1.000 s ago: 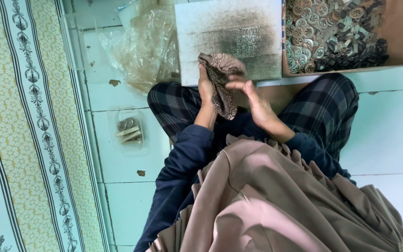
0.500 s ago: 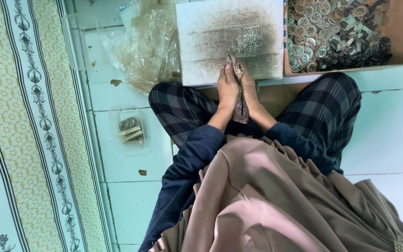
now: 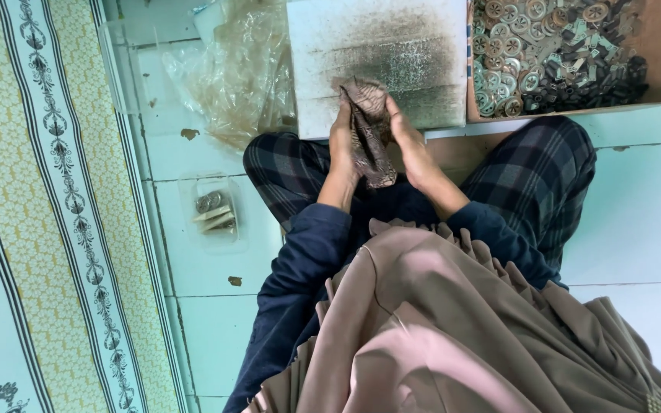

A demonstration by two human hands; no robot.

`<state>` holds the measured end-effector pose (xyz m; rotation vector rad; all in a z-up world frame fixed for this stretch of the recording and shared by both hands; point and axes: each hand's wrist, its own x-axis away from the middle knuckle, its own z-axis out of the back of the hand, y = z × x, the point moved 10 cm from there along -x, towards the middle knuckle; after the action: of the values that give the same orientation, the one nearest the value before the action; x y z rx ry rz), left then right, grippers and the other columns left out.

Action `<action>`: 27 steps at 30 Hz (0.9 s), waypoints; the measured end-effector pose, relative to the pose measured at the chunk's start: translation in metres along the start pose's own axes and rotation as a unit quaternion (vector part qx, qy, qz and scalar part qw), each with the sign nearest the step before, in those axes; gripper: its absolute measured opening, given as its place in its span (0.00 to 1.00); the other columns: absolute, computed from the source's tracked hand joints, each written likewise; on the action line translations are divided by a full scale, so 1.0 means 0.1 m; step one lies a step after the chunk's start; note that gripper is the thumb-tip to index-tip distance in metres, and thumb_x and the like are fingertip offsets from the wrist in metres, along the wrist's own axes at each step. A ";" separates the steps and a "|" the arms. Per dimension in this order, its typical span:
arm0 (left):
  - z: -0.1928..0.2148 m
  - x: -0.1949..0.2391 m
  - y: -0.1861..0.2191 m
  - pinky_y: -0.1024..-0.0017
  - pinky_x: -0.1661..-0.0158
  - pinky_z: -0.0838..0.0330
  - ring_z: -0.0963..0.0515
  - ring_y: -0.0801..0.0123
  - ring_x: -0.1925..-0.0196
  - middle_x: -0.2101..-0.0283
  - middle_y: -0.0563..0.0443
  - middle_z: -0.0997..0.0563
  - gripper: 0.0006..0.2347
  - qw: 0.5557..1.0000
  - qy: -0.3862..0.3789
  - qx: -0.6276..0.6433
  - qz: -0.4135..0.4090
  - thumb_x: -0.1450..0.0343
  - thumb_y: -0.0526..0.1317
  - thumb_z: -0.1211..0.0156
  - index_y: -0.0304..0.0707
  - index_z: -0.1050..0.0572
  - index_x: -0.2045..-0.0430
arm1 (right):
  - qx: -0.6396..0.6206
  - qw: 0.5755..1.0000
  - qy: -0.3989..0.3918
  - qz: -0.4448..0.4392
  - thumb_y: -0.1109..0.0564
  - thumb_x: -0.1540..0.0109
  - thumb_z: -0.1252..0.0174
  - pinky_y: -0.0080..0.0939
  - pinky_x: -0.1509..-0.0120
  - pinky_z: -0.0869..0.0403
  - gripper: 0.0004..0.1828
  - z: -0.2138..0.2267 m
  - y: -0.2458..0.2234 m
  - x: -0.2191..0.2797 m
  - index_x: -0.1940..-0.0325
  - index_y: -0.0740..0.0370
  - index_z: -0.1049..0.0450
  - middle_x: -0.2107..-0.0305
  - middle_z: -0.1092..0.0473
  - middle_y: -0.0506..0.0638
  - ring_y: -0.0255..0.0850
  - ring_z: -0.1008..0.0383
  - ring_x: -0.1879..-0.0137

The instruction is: The person sits on the floor and sorts small metal buttons from a cardboard box onto a white board. They arrange the buttons in rows, then pick them up and place them into a small plastic bag. The person repeats this process, sorting and bagging the buttons.

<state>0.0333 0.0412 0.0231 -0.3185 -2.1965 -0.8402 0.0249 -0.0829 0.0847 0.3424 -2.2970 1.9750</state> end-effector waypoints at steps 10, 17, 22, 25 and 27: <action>-0.07 -0.06 0.12 0.54 0.51 0.23 0.18 0.44 0.49 0.59 0.42 0.19 0.14 0.831 0.113 -0.438 -0.324 0.20 0.55 0.60 0.50 0.30 0.55 | -0.247 0.959 -0.032 -0.134 0.20 0.34 0.62 0.58 0.17 0.51 0.49 -0.40 -0.19 0.16 0.25 0.59 0.37 0.28 0.43 0.58 0.56 0.47 0.22; -0.35 0.39 0.41 0.43 0.37 0.37 0.32 0.37 0.33 0.38 0.22 0.30 0.28 0.991 0.033 -0.092 -0.096 0.25 0.57 0.47 0.30 0.32 0.39 | 0.013 0.999 -0.022 0.025 0.29 0.28 0.69 0.66 0.19 0.54 0.37 0.06 -0.49 0.09 0.41 0.56 0.25 0.26 0.48 0.56 0.58 0.52 0.20; -0.36 0.10 -0.32 0.55 0.45 0.28 0.22 0.46 0.44 0.45 0.34 0.21 0.24 0.980 -0.137 0.108 0.092 0.20 0.57 0.60 0.36 0.25 0.46 | 0.380 0.860 0.057 0.335 0.37 0.24 0.59 0.67 0.14 0.48 0.28 -0.10 -0.82 0.08 0.30 0.55 0.30 0.22 0.55 0.52 0.52 0.52 0.18; -0.44 0.29 -0.53 0.59 0.40 0.32 0.26 0.51 0.38 0.41 0.37 0.23 0.28 0.973 -0.184 0.078 0.112 0.22 0.61 0.60 0.37 0.29 0.40 | 0.439 0.855 -0.001 0.275 0.43 0.26 0.59 0.74 0.18 0.50 0.25 -0.26 -0.77 -0.04 0.27 0.45 0.31 0.23 0.52 0.51 0.58 0.60 0.17; -0.53 0.45 -0.61 0.64 0.32 0.38 0.31 0.59 0.30 0.36 0.42 0.26 0.35 0.958 -0.250 0.035 0.132 0.25 0.67 0.59 0.39 0.34 0.32 | 0.420 0.828 0.033 0.369 0.56 0.26 0.52 0.52 0.46 0.30 0.18 -0.25 -1.07 -0.03 0.56 0.71 0.20 0.62 0.29 0.57 0.51 0.30 0.53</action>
<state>0.0039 -0.0416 0.0539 -0.8474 -2.5581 -0.5729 0.0504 -0.0727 0.1908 -0.6888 -1.4421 3.2151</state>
